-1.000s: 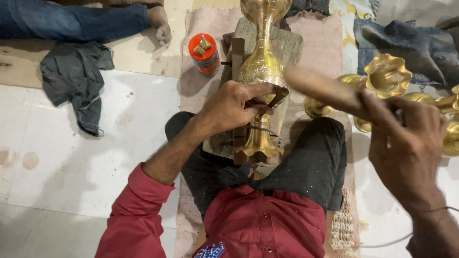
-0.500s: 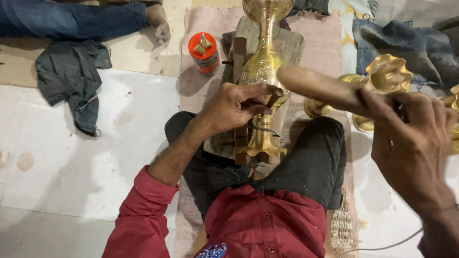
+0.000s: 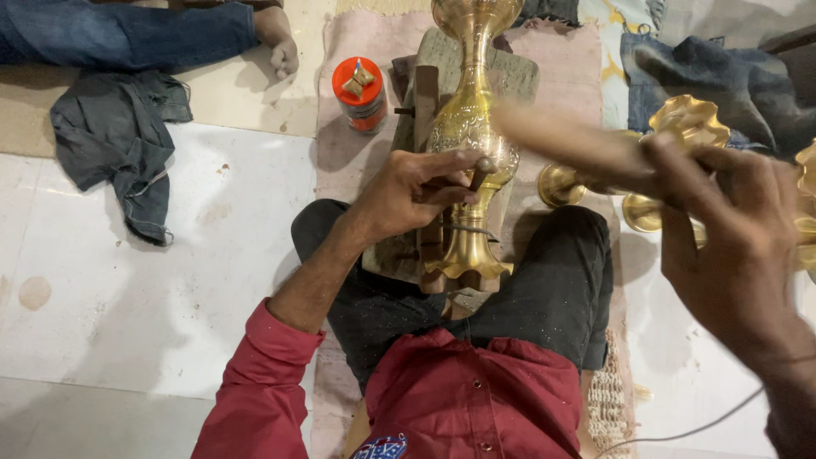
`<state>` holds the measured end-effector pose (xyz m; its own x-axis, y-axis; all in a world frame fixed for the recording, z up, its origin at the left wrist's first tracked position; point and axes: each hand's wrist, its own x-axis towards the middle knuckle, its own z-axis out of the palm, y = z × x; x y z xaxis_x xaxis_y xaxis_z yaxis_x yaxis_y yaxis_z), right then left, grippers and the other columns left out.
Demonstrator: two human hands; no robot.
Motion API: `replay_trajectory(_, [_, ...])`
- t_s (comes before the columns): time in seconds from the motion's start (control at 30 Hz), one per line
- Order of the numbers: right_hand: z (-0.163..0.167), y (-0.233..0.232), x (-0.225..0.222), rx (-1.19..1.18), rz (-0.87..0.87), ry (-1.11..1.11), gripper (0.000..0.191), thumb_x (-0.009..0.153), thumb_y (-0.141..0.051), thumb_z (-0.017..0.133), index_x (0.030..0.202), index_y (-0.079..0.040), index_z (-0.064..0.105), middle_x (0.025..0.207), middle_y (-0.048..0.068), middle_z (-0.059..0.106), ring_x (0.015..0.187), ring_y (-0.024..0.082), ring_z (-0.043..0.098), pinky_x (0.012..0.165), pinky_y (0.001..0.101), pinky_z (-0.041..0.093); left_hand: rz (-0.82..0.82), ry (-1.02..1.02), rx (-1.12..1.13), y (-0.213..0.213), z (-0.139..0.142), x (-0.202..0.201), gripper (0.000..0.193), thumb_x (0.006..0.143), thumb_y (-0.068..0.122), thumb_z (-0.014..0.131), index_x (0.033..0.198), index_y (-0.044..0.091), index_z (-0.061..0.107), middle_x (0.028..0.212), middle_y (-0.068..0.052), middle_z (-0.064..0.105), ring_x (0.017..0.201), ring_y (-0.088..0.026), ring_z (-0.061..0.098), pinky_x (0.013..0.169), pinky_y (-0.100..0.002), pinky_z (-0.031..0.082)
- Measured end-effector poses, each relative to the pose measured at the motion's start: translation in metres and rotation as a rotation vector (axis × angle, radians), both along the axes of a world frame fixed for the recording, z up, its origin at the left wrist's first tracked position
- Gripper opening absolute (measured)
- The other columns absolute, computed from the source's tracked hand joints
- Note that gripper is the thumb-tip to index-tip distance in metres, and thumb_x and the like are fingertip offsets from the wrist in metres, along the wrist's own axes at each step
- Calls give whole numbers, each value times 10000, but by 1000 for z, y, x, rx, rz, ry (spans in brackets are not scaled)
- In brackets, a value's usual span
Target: The person sits on the floor with a brass vase clamped to a wooden block on their lap and hammers a chisel against the vase's surface to engrave decorative patterns, repositioning the chisel around the vase between hammer strikes and occasionally using a small tool near the vase's base.
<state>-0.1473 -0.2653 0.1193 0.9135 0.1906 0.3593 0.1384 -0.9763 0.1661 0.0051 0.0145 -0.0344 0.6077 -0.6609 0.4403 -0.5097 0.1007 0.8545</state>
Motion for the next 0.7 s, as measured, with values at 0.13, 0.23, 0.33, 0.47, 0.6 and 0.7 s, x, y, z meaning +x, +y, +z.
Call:
replay_trajectory(0.13, [9, 4, 5, -57, 30, 84, 491, 929, -77, 735, 1401, -187, 655, 1110, 99, 587, 913, 241, 588, 828, 419, 509, 3, -16, 32, 5, -7, 2, 497, 966, 132, 781, 1430, 198, 614, 1078, -15, 798, 901, -116, 793, 837, -292, 694])
replay_trajectory(0.23, [11, 10, 6, 314, 72, 99, 475, 959, -117, 684, 1415, -219, 598, 1206, 98, 580, 1034, 198, 551, 890, 347, 495, 36, -18, 11, 4, -12, 0, 519, 954, 132, 806, 1427, 213, 612, 1111, -18, 789, 915, -107, 793, 816, -257, 700])
replay_trajectory(0.33, [18, 10, 5, 78, 70, 137, 488, 986, -62, 676, 1447, -217, 632, 1198, 72, 585, 1046, 221, 549, 927, 360, 470, 23, -26, -101, 4, -16, -2, 534, 971, 126, 807, 1448, 226, 588, 1176, -28, 782, 945, -102, 785, 834, -239, 697])
replay_trajectory(0.47, [21, 15, 3, -33, 70, 76, 511, 1016, -61, 680, 1503, -208, 630, 1202, 100, 577, 1025, 222, 527, 914, 376, 453, 42, 77, 6, 10, -19, -3, 517, 951, 113, 817, 1424, 201, 625, 1057, -27, 803, 860, -107, 762, 726, -230, 635])
replay_trajectory(0.6, [23, 24, 7, 290, 57, 127, 563, 938, -77, 672, 1464, -246, 564, 1245, 108, 581, 1070, 193, 523, 869, 361, 461, -4, 23, -97, 11, -22, -2, 423, 1004, 100, 796, 1380, 152, 607, 1199, -58, 761, 961, -97, 761, 841, -237, 645])
replay_trajectory(0.7, [29, 28, 6, 4, 118, 28, 607, 926, -70, 719, 1468, -295, 567, 1208, 93, 585, 1063, 246, 556, 908, 385, 464, 35, 104, -9, 13, -25, -6, 281, 992, 84, 828, 1240, 112, 699, 1079, -45, 793, 870, -98, 758, 745, -241, 619])
